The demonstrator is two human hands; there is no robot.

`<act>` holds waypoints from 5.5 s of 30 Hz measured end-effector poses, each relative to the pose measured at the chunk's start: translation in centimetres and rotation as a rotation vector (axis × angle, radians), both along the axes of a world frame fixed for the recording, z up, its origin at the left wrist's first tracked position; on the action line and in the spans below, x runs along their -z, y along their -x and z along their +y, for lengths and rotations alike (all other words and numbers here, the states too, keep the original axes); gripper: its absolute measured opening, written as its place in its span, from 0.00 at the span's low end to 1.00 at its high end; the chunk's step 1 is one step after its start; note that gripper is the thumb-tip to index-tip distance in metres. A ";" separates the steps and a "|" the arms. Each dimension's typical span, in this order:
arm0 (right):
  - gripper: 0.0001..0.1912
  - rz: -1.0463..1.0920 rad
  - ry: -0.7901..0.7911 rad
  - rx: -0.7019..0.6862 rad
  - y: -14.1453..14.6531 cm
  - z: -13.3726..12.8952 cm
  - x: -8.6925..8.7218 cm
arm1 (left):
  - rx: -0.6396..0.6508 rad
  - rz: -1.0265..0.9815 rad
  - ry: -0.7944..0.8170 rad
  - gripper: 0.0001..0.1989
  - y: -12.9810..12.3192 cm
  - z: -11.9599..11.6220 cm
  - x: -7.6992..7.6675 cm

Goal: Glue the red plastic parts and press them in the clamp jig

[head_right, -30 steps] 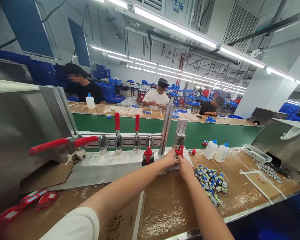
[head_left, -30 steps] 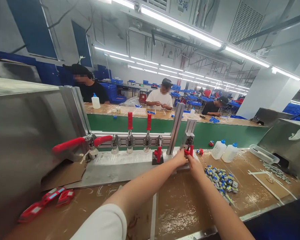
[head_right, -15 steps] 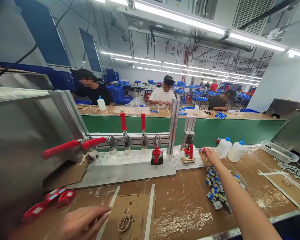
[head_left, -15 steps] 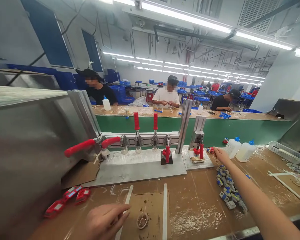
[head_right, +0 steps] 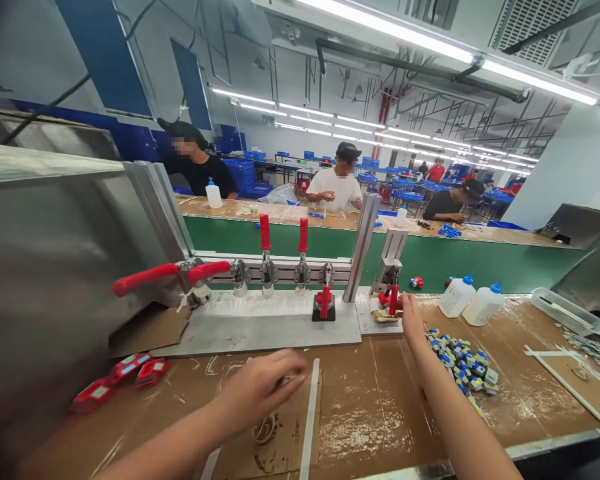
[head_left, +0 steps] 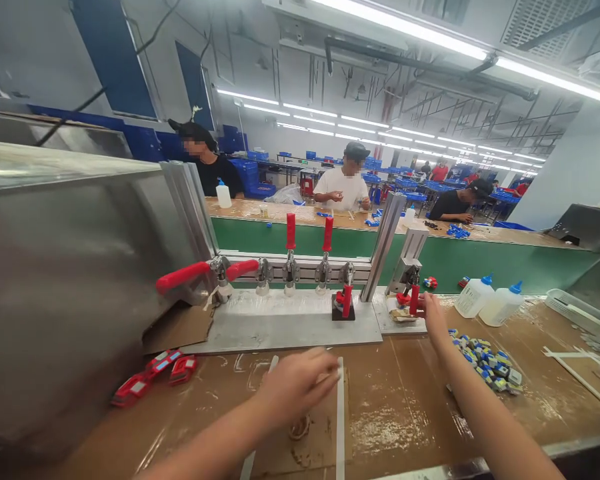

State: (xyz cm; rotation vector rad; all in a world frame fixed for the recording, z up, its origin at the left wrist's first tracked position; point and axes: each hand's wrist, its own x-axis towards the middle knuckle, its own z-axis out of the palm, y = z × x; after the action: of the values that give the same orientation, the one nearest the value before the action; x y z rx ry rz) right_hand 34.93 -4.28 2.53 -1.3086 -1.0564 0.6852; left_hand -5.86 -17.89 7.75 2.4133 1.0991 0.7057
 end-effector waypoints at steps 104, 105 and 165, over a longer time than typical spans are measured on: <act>0.21 -0.341 0.038 -0.605 22.7 -8.1 1.5 | -0.103 -0.251 0.436 0.29 1.4 4.1 6.0; 0.21 -0.346 0.048 -0.609 22.7 -8.1 1.5 | -0.101 -0.251 0.436 0.29 1.4 4.2 6.1; 0.24 -0.545 -0.070 -1.325 23.5 -11.8 -1.1 | -0.060 -0.446 0.520 0.25 1.8 4.4 6.0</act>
State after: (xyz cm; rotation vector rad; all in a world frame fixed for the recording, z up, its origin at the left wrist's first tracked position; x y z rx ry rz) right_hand 11.45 -16.12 3.62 -0.5744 -2.4031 1.2422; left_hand -7.65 -13.51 1.80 1.6913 1.0132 0.8075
